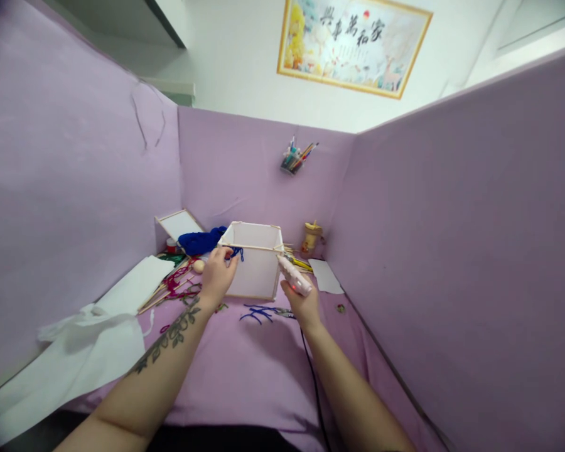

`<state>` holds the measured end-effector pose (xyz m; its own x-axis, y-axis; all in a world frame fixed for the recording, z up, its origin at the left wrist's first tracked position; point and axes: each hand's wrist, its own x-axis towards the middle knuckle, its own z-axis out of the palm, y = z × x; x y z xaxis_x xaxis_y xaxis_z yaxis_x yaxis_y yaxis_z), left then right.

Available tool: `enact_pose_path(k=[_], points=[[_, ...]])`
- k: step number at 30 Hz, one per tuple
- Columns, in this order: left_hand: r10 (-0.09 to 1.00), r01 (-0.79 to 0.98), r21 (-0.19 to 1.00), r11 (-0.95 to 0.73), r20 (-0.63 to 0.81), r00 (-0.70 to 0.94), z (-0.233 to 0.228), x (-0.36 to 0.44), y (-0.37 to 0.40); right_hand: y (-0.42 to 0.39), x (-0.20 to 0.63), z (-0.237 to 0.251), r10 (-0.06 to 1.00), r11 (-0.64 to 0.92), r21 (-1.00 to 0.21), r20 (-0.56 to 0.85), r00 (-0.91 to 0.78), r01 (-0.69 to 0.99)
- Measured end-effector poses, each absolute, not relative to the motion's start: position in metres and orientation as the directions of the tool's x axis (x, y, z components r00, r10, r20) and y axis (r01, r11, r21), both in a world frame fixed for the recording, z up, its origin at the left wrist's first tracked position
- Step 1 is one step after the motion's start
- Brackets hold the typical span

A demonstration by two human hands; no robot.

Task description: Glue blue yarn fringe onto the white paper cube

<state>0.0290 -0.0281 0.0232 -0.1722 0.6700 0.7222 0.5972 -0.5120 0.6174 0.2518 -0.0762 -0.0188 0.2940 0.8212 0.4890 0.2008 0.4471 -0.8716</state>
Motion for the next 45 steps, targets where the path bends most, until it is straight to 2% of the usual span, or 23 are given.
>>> enact_pose_path(k=[4, 8, 12, 19, 26, 31, 36, 39, 45], points=[[0.681, 0.611, 0.615, -0.499, 0.714, -0.162, 0.013, 0.03, -0.015, -0.073, 0.255, -0.033, 0.835, 0.354, -0.913, 0.406, 0.372, 0.201], [0.717, 0.606, 0.643, -0.469, 0.678, -0.164, 0.011, 0.036, -0.015, -0.07, 0.255, -0.038, 0.827, 0.392, -0.895, 0.444, 0.346, 0.212], [0.76, 0.747, 0.52, -0.415, 0.649, -0.03, 0.015, 0.04, -0.021, -0.069, 0.256, -0.04, 0.809, 0.444, -0.864, 0.501, 0.308, 0.237], [0.879, 0.891, 0.403, -0.208, 0.477, -0.011, 0.025, 0.033, -0.034, -0.067, 0.258, -0.044, 0.794, 0.489, -0.844, 0.535, 0.289, 0.22], [0.694, 0.804, 0.449, -0.39, 0.717, -0.064, 0.025, 0.033, -0.038, -0.07, 0.255, -0.039, 0.779, 0.522, -0.831, 0.557, 0.288, 0.194], [0.7, 0.799, 0.438, -0.412, 0.714, -0.031, 0.018, 0.032, -0.031, -0.077, 0.249, -0.032, 0.771, 0.546, -0.801, 0.595, 0.226, 0.246], [0.645, 0.772, 0.466, -0.431, 0.758, -0.097, 0.022, 0.03, -0.034, -0.074, 0.231, -0.021, 0.747, 0.553, -0.714, 0.653, 0.124, 0.43], [0.66, 0.776, 0.477, -0.412, 0.744, -0.107, 0.024, 0.027, -0.035, -0.062, 0.213, -0.009, 0.728, 0.572, -0.645, 0.684, 0.05, 0.506], [0.696, 0.796, 0.458, -0.396, 0.715, -0.065, 0.021, 0.025, -0.033, -0.044, 0.19, 0.007, 0.71, 0.563, -0.618, 0.701, 0.062, 0.548]])
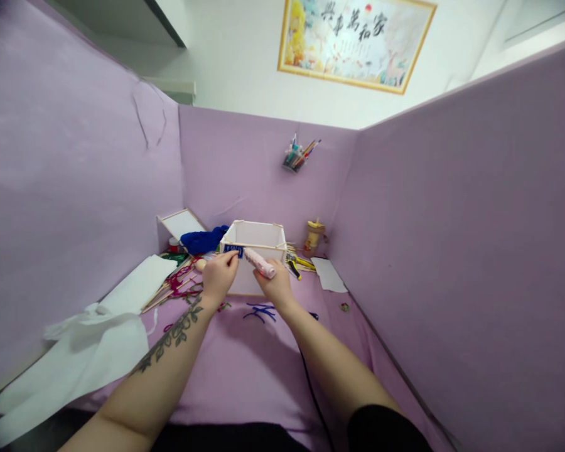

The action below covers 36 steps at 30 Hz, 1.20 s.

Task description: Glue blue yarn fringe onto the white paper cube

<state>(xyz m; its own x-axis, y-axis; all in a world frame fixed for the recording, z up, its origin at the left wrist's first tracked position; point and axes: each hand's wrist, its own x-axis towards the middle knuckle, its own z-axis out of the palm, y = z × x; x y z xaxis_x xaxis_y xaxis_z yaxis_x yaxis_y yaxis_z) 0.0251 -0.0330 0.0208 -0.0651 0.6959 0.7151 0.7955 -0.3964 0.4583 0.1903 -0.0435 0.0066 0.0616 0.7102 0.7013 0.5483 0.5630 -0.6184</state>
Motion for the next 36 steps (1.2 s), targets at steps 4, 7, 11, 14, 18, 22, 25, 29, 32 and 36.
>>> enact_pose_path(k=[4, 7, 11, 14, 18, 22, 25, 29, 32, 36], points=[[0.71, 0.81, 0.442, -0.385, 0.703, -0.046, 0.019, 0.026, -0.033, -0.038, 0.188, 0.003, 0.71, 0.57, -0.619, 0.702, 0.056, 0.539], [0.737, 0.825, 0.441, -0.354, 0.675, -0.044, 0.018, 0.026, -0.033, -0.032, 0.188, -0.001, 0.713, 0.569, -0.624, 0.699, 0.058, 0.535], [0.747, 0.838, 0.426, -0.342, 0.665, -0.033, 0.017, 0.026, -0.031, -0.026, 0.188, -0.002, 0.722, 0.562, -0.629, 0.69, 0.052, 0.538], [0.741, 0.836, 0.421, -0.351, 0.67, -0.027, 0.016, 0.026, -0.031, -0.026, 0.186, 0.0, 0.718, 0.563, -0.624, 0.694, 0.052, 0.541], [0.732, 0.827, 0.432, -0.36, 0.681, -0.037, 0.017, 0.026, -0.033, -0.029, 0.186, 0.0, 0.711, 0.576, -0.62, 0.701, 0.047, 0.533], [0.716, 0.817, 0.439, -0.373, 0.696, -0.047, 0.019, 0.026, -0.035, -0.032, 0.188, 0.0, 0.705, 0.575, -0.613, 0.707, 0.052, 0.543], [0.714, 0.811, 0.445, -0.38, 0.698, -0.048, 0.019, 0.026, -0.036, -0.033, 0.188, 0.001, 0.709, 0.566, -0.612, 0.703, 0.054, 0.553], [0.718, 0.809, 0.448, -0.382, 0.694, -0.046, 0.019, 0.026, -0.035, -0.031, 0.184, 0.002, 0.723, 0.556, -0.626, 0.688, 0.053, 0.546], [0.722, 0.815, 0.446, -0.37, 0.69, -0.05, 0.019, 0.025, -0.034, -0.031, 0.183, 0.002, 0.73, 0.555, -0.649, 0.68, 0.069, 0.52], [0.722, 0.819, 0.454, -0.351, 0.688, -0.073, 0.02, 0.023, -0.034, -0.04, 0.19, 0.002, 0.758, 0.541, -0.713, 0.643, 0.109, 0.446]])
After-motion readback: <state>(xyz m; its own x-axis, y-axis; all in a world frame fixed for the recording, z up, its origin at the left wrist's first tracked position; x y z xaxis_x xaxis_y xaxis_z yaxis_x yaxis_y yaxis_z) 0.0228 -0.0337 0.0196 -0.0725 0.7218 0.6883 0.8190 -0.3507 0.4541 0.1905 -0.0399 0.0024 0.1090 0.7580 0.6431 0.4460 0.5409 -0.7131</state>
